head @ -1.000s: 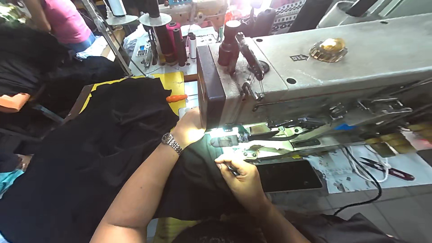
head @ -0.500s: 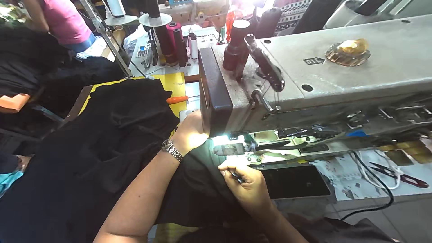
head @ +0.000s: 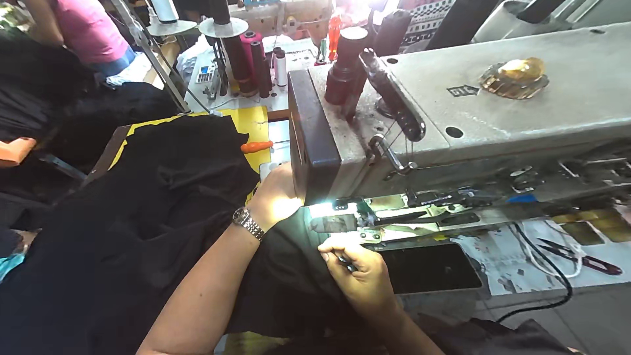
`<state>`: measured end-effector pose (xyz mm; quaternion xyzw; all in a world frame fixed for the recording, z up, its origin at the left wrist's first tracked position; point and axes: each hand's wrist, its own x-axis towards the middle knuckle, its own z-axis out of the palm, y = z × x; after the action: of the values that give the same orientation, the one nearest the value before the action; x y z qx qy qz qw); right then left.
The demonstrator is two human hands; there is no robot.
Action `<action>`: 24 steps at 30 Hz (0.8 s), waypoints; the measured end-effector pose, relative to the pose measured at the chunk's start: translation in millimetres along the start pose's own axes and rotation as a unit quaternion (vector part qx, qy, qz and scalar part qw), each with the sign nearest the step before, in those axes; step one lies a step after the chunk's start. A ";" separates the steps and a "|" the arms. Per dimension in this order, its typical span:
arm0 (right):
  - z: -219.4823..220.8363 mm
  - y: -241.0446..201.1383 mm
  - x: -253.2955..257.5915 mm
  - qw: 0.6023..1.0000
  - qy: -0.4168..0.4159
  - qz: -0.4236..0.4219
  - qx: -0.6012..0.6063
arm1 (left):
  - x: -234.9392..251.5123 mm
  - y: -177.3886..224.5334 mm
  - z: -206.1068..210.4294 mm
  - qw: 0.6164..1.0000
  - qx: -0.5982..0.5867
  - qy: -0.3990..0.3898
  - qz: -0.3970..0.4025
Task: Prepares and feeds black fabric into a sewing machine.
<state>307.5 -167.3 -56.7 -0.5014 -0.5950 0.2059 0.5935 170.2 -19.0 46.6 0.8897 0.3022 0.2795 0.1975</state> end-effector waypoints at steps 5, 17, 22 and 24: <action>-0.1 -0.4 0.3 1.000 0.001 -0.003 -0.007 | 1.2 0.2 -1.8 1.000 0.003 -0.009 0.002; 0.6 -1.1 -1.5 1.000 0.004 0.014 -0.008 | 1.3 -1.1 0.9 0.999 -0.027 -0.033 -0.027; 0.9 -2.0 -1.2 1.000 -0.001 0.015 0.004 | -5.1 -23.9 11.4 0.998 0.007 0.061 0.031; -1.0 -2.8 -0.2 1.000 -0.008 0.018 0.014 | -23.5 -33.2 9.3 0.994 0.046 0.096 -0.004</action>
<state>307.4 -169.0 -54.3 -0.5018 -0.5878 0.2288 0.5919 146.3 -11.4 13.3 0.8658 0.3356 0.3487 0.1275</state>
